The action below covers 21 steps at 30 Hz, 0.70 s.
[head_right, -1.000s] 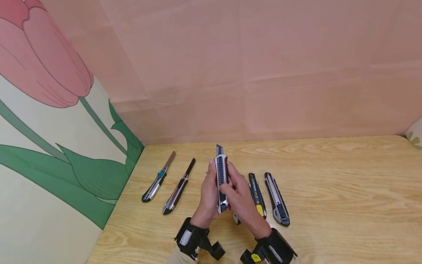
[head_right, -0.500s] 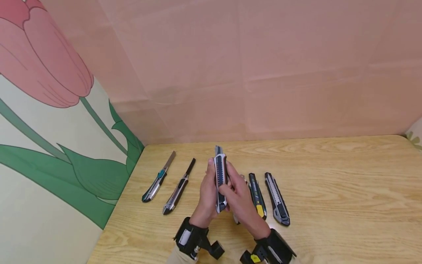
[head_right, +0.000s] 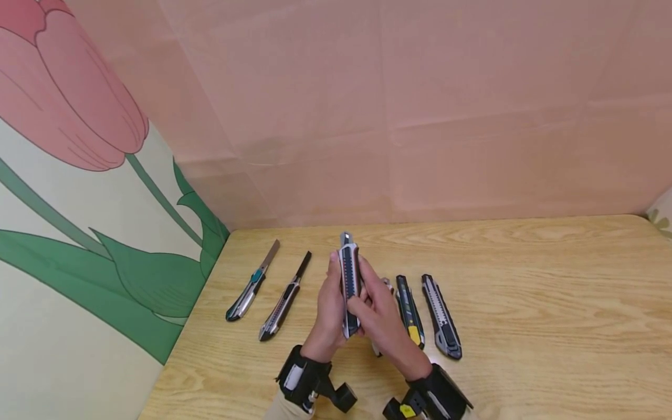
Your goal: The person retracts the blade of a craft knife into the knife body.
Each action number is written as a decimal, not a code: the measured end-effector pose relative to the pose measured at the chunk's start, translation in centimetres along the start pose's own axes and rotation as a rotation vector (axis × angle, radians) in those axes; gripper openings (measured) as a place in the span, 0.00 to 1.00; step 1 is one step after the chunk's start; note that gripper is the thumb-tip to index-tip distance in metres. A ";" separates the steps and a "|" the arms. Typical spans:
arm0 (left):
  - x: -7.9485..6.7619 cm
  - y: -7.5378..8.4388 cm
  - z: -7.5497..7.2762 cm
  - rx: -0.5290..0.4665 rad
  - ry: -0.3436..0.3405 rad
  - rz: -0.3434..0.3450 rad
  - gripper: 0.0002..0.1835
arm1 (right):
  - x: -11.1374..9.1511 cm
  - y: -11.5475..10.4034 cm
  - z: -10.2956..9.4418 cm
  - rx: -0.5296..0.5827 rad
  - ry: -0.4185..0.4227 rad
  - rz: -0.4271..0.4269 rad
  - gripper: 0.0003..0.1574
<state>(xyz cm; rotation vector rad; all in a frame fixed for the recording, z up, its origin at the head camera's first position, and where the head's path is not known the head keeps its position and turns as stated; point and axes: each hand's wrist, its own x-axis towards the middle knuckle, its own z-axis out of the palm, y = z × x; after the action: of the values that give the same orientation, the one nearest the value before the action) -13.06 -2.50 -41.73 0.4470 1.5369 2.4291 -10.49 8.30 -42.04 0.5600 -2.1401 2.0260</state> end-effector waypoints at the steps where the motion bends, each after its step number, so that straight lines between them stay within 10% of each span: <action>1: 0.0 0.0 0.0 -0.002 0.000 -0.001 0.33 | 0.0 0.0 0.0 -0.001 0.000 -0.001 0.53; 21: 0.2 -0.3 -0.1 0.001 0.061 -0.016 0.33 | 0.1 -0.2 -0.1 -0.034 -0.019 0.055 0.50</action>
<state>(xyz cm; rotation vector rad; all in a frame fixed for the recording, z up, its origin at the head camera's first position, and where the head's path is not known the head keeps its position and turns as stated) -13.23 -2.36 -42.04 0.3623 1.5593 2.4519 -10.55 8.36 -41.79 0.5240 -2.2201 2.0160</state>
